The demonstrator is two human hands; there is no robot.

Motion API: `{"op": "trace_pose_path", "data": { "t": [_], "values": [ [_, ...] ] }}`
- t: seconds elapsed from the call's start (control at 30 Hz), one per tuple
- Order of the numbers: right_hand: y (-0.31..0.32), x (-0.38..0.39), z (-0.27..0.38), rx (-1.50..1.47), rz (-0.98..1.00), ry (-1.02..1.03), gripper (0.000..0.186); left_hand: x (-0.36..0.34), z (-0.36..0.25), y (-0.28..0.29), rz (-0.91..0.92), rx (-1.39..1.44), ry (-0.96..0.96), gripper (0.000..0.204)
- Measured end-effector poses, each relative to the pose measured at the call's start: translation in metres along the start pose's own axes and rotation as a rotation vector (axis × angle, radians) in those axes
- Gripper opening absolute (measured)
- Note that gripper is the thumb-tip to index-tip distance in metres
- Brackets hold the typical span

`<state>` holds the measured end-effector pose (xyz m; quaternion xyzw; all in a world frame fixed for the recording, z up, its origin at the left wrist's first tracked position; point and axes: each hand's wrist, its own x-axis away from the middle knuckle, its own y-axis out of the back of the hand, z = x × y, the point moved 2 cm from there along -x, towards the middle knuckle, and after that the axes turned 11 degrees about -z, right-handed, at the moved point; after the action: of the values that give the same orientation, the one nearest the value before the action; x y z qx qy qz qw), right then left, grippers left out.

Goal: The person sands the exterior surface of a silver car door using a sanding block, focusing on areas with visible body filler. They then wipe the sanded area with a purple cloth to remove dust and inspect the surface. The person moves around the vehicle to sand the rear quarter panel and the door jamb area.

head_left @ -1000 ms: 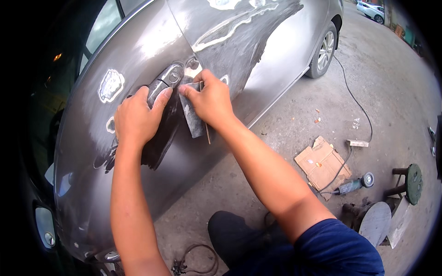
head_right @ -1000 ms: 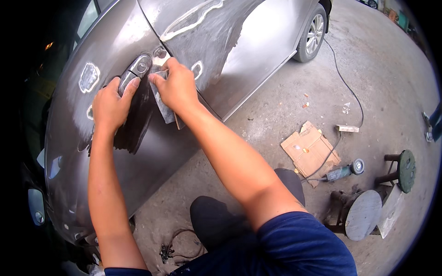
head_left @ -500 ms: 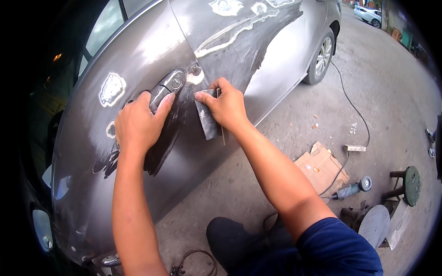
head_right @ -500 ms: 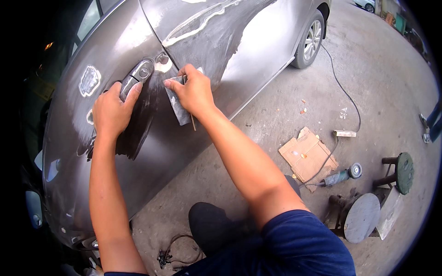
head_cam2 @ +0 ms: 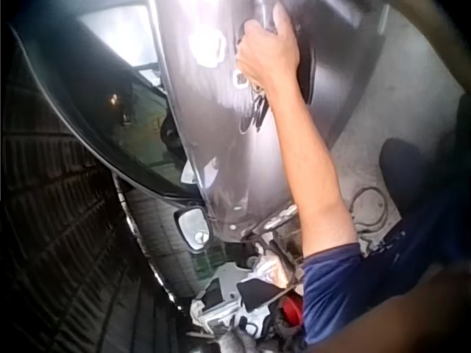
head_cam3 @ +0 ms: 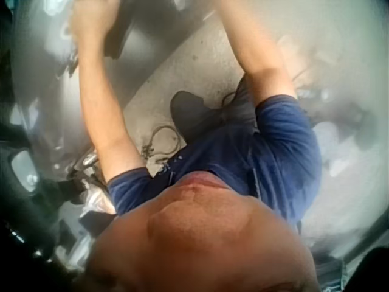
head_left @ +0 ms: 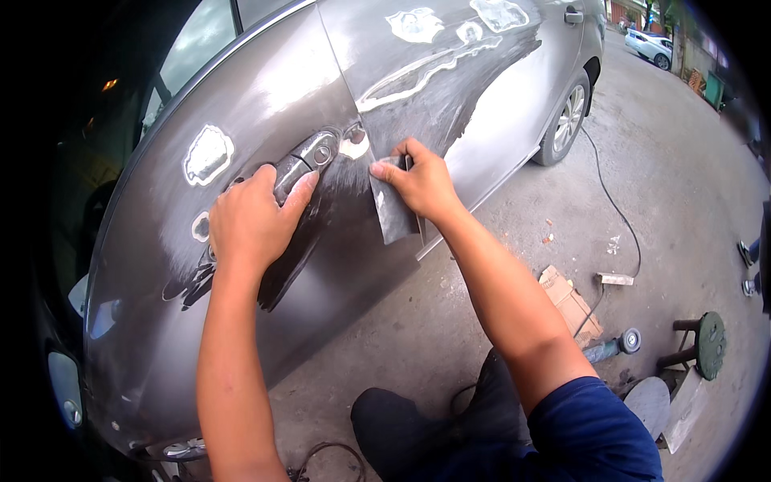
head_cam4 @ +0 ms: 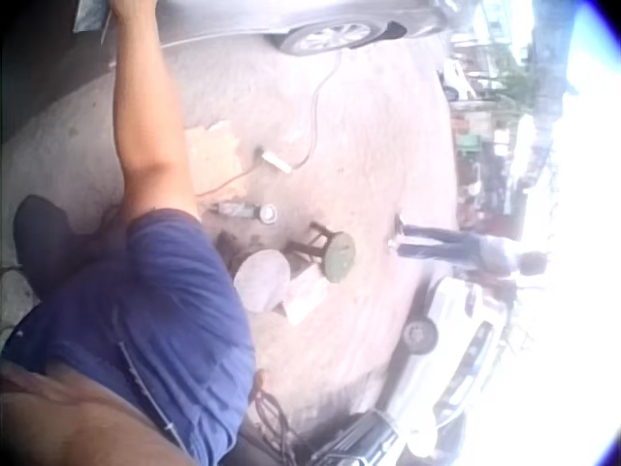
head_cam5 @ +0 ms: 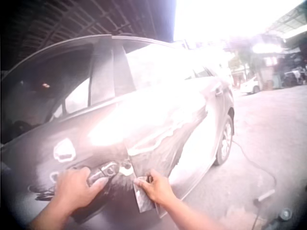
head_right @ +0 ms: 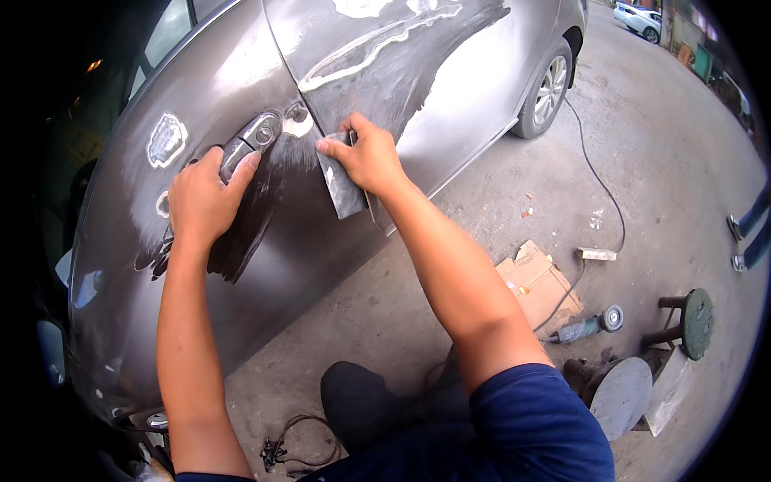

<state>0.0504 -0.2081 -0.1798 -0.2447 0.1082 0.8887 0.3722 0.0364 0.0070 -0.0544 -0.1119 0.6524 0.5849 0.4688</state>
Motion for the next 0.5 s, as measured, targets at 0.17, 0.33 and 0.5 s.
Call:
{"op": "trace_pose_path", "data": {
  "t": [0.17, 0.33, 0.5],
  "values": [
    [0.009, -0.033, 0.030, -0.071, 0.128, 0.022, 0.045, 0.000, -0.002, 0.001, 0.013, -0.037, 0.004, 0.054],
    [0.010, -0.012, -0.009, 0.084, 0.194, 0.049, 0.039, -0.001, -0.003, 0.000, 0.027, 0.003, 0.022, 0.054],
    [0.042, -0.015, 0.022, -0.172, -0.006, -0.004, 0.033, 0.001, 0.001, 0.000, 0.005, 0.008, 0.019, 0.055]
  ]
}}
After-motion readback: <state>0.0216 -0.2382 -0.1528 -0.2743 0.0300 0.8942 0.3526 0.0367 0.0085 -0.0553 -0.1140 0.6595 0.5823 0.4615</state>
